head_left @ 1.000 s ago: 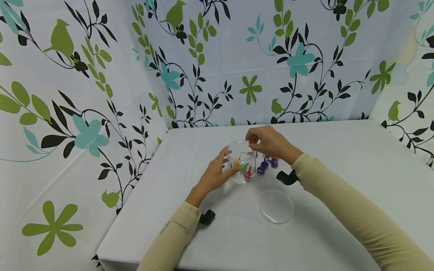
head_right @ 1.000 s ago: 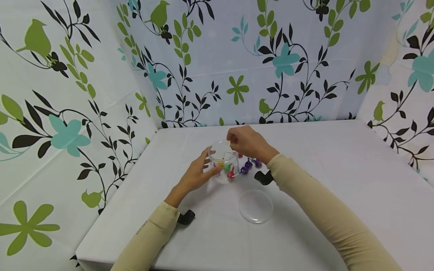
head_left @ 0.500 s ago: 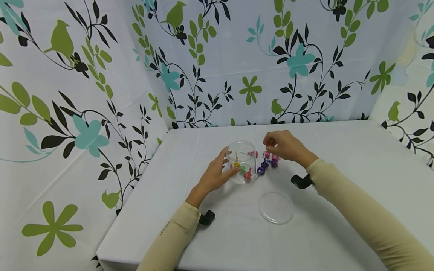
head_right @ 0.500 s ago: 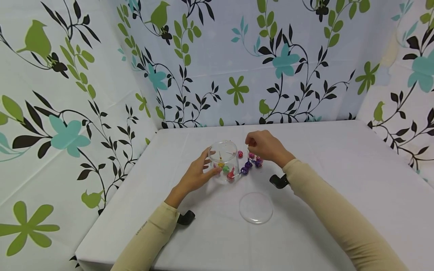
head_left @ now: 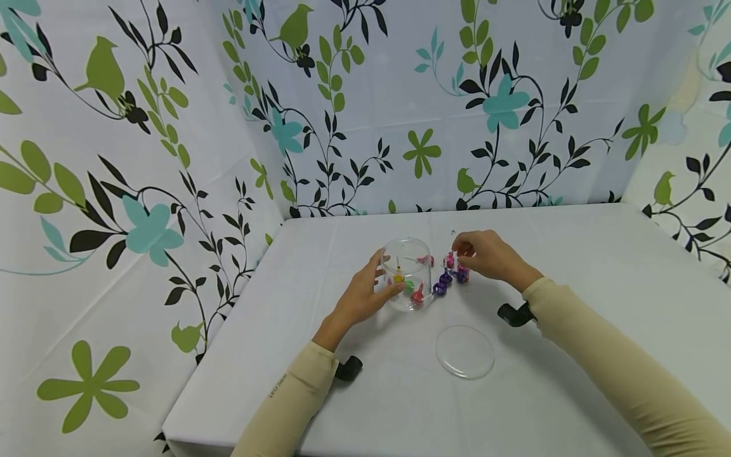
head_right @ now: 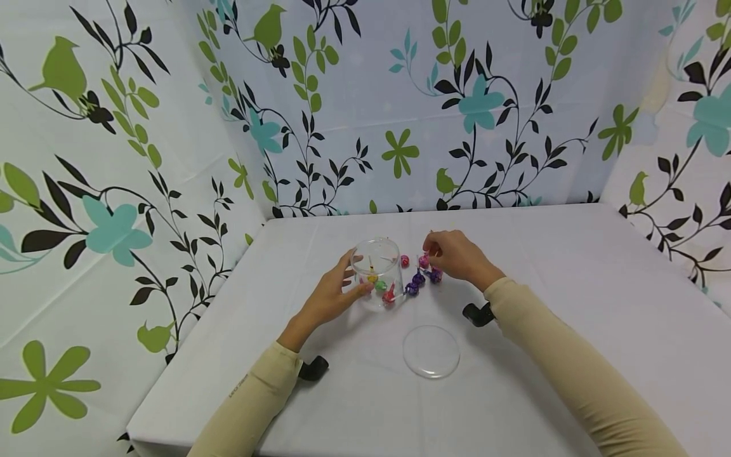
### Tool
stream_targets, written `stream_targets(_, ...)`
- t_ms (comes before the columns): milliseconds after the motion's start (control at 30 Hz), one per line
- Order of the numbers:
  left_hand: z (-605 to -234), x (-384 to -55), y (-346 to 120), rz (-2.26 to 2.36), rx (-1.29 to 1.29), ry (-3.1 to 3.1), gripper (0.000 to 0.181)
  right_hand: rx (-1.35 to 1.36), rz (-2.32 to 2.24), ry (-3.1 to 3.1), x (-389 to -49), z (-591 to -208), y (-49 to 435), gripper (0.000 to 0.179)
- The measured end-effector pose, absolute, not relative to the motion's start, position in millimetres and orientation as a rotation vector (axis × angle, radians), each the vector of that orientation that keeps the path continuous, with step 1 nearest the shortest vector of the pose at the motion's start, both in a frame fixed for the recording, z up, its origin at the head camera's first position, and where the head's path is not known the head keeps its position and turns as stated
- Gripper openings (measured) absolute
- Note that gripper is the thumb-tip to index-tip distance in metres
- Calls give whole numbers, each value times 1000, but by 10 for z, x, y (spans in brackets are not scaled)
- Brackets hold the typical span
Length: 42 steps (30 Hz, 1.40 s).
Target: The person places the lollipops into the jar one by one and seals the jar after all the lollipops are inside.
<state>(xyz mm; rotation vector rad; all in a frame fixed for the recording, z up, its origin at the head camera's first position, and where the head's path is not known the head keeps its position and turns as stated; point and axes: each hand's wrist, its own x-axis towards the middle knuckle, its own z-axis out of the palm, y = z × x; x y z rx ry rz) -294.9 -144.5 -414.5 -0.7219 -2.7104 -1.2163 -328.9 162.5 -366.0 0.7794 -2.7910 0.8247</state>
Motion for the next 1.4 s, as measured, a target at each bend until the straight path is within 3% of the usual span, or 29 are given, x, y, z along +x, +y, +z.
stream_targets(200, -4159, -2948, -1443, -1215, -721, -2707, 93, 906, 799, -2796, -3273, -3694, 1514, 26)
stream_targets(533, -4152, -2943, -1447, -1211, -729, -2707, 93, 870, 641, -2874, -3261, -3762, 1488, 15)
stream_targets(867, -4164, -2938, -1454, -1219, -733, -2701, 92, 888, 501, -2885, -3285, -3839, 1440, 34)
stream_targets(1400, -4141, -2934, -1455, -1220, -720, -2713, 92, 822, 424, -2997, -3299, -3935, 1430, 20)
